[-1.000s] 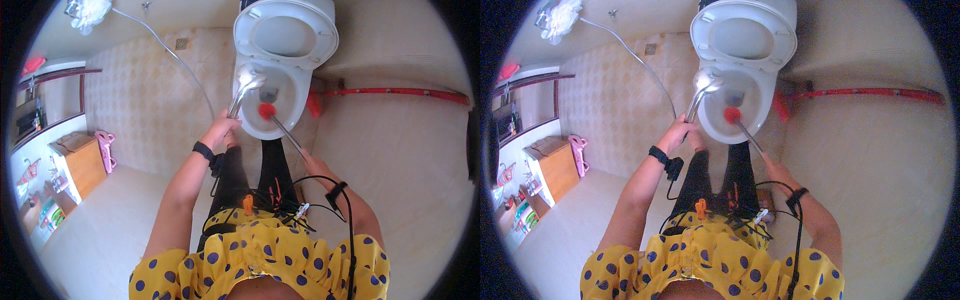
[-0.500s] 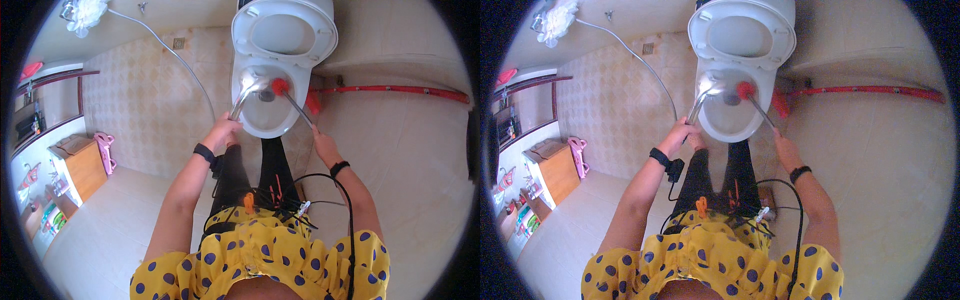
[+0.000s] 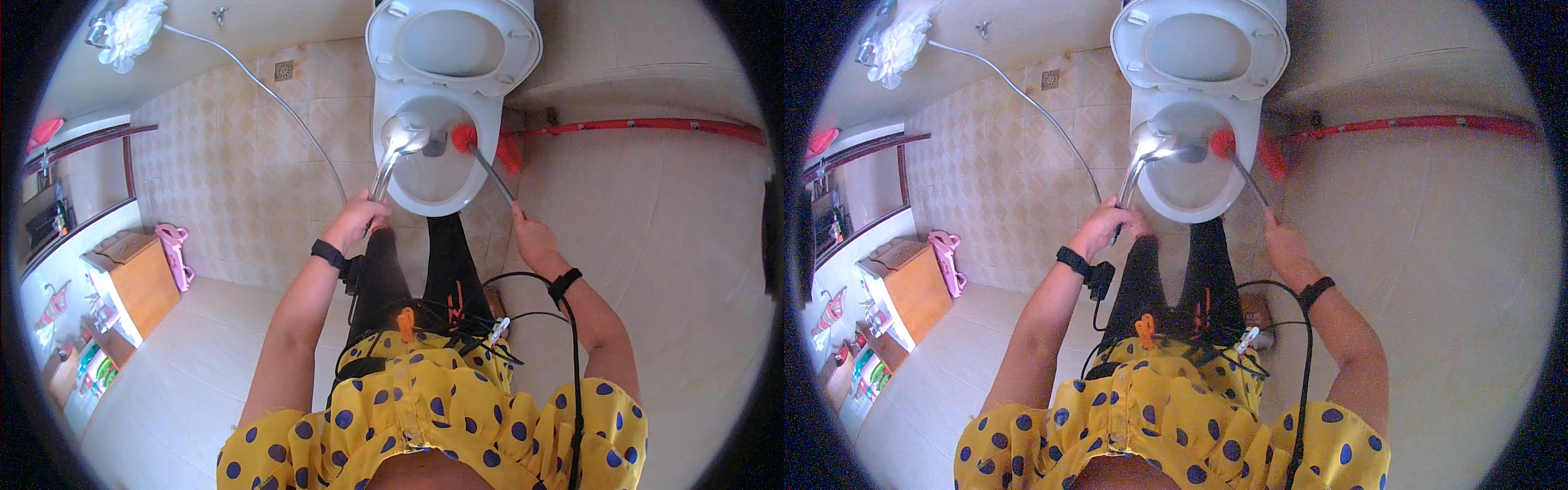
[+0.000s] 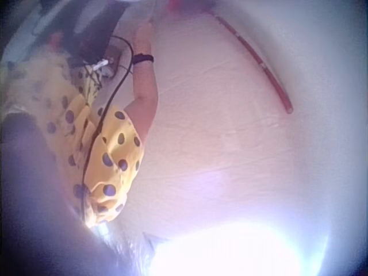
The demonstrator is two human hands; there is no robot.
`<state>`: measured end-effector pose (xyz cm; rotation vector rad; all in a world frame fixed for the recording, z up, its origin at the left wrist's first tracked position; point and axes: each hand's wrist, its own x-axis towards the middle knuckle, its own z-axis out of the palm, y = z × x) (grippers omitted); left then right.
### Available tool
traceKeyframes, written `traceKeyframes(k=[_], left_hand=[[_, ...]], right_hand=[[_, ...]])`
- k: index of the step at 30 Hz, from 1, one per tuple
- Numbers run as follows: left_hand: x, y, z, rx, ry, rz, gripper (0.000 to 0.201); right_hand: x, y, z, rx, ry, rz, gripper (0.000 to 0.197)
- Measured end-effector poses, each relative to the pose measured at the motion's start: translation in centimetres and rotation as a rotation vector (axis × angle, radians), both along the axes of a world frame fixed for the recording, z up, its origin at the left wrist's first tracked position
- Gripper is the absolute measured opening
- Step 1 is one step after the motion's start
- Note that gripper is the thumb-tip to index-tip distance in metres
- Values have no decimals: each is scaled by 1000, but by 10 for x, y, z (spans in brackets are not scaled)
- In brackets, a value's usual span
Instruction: The person cleans a toilet by using a toilet brush and a handheld shower head to scrub the bowl and rinse the interior surfaces.
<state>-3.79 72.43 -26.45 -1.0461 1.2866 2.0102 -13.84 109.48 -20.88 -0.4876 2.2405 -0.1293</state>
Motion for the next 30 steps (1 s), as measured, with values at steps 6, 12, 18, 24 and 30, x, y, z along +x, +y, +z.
traceKeyframes(k=[6,12,18,24,30], left_hand=[[7,9,-6,54,-5,27,21],[0,15,-10,141,32,18,19],[7,13,-16,108,-26,39,16],[11,11,-23,158,-12,72,16],[2,8,-10,87,-32,1,17]], right_hand=[[-11,-39,63,87,-281,31,39],[-104,-40,2,-13,314,418,28],[-118,-65,-20,131,369,386,33],[-39,2,17,9,57,451,38],[-72,-10,25,24,-192,296,24]])
